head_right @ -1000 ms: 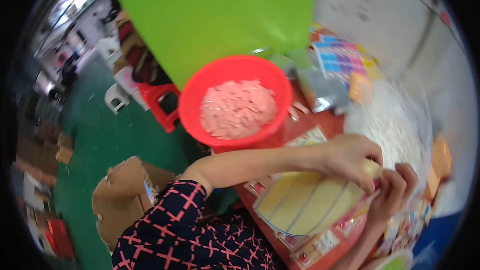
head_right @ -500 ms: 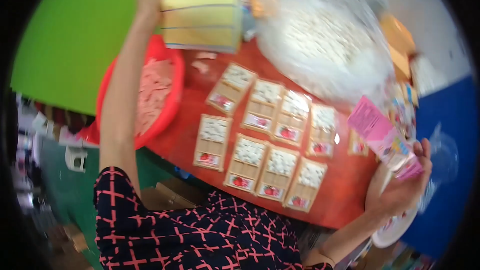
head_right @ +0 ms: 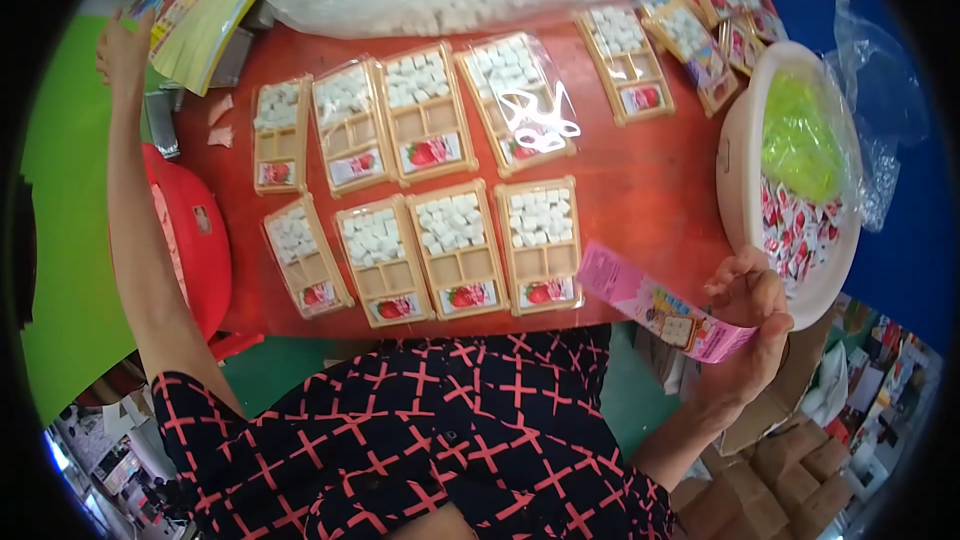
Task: Packaging small white rectangular items into compartmentalized plastic trays and sealing them into printed plastic bags.
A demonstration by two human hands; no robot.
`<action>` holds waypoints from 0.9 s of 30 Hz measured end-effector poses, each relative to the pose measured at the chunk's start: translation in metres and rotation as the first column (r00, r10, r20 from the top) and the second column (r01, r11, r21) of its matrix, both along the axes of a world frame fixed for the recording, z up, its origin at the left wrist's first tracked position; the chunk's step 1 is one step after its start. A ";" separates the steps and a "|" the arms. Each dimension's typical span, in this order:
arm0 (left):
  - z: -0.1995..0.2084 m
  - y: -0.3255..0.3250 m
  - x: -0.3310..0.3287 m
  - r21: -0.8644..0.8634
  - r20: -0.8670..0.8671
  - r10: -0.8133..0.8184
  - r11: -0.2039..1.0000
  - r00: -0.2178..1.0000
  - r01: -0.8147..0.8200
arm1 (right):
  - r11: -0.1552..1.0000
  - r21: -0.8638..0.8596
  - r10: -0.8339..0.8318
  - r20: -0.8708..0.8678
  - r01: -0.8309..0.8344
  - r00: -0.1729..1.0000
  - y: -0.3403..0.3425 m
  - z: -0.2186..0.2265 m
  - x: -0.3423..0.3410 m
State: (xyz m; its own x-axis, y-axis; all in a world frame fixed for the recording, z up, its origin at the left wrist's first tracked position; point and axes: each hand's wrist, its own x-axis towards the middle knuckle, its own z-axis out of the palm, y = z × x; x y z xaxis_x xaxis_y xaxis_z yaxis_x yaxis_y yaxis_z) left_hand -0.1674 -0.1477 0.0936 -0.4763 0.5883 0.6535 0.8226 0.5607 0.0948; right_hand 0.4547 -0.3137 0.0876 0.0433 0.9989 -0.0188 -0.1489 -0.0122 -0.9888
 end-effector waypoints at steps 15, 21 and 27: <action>-0.061 -0.208 0.370 -0.123 0.614 -0.737 0.265 0.282 0.957 | 0.999 0.021 0.044 -0.229 -0.040 0.972 -0.023 -0.017 0.033; -0.089 -0.206 0.395 -0.306 0.546 -0.767 0.190 0.336 0.933 | 0.999 0.031 0.021 -0.296 -0.012 0.955 -0.032 -0.025 0.049; -0.092 -0.198 0.422 -0.291 0.535 -0.803 0.118 0.264 0.949 | 0.999 0.031 0.019 -0.315 -0.010 0.949 -0.036 -0.023 0.056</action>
